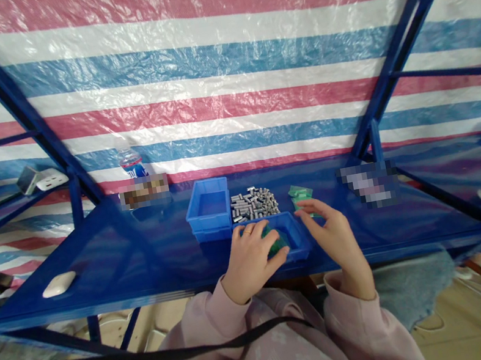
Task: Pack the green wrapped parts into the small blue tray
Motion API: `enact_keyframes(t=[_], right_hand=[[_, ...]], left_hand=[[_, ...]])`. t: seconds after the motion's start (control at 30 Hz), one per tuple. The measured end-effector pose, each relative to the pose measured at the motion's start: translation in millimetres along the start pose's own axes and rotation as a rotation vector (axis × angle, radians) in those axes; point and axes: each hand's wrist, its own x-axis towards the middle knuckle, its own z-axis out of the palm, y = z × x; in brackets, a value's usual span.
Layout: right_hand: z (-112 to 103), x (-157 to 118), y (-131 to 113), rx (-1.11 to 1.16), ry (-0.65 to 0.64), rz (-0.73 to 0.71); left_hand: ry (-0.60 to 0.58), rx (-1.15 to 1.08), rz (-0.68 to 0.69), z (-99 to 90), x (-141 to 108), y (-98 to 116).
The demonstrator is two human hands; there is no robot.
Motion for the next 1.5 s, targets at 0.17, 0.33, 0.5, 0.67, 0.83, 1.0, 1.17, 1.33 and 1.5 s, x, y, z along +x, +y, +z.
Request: enact_keyframes(t=[0.17,0.33,0.5,0.67,0.83,1.0,1.17,1.33,1.5], right_hand=[[4.6,13.9,36.0,-0.332,0.233,0.029],[28.4,14.2,59.2,-0.557,-0.011,0.308],[34.0,13.2,66.8,-0.531,-0.014,0.315],[24.4,13.0,68.7,-0.424,0.095,0.275],[14.6,13.0,74.0,-0.211,0.249,0.284],[10.1,15.0,72.1,0.031,0.34,0.279],[2.6,11.6,47.3,0.37,0.472,0.228],[-4.2,-1.1,14.7,0.357,0.31,0.179],[2.3,-9.9,-10.3,0.142,0.021,0.093]], left_hand=[[0.006,-0.01,-0.006,-0.1,0.1,-0.2],[0.008,-0.01,-0.008,0.6,0.4,-0.3],[0.004,-0.013,-0.01,1.2,0.3,-0.9],[0.006,-0.008,-0.009,0.6,0.2,-0.6],[0.013,-0.008,-0.01,0.9,0.1,-0.4],[0.015,-0.012,-0.005,1.4,0.2,-1.0],[0.014,-0.011,-0.007,1.7,-0.3,-0.7],[0.014,-0.005,-0.007,1.1,-0.1,-0.9],[0.011,0.003,-0.008,-0.5,0.5,0.0]])
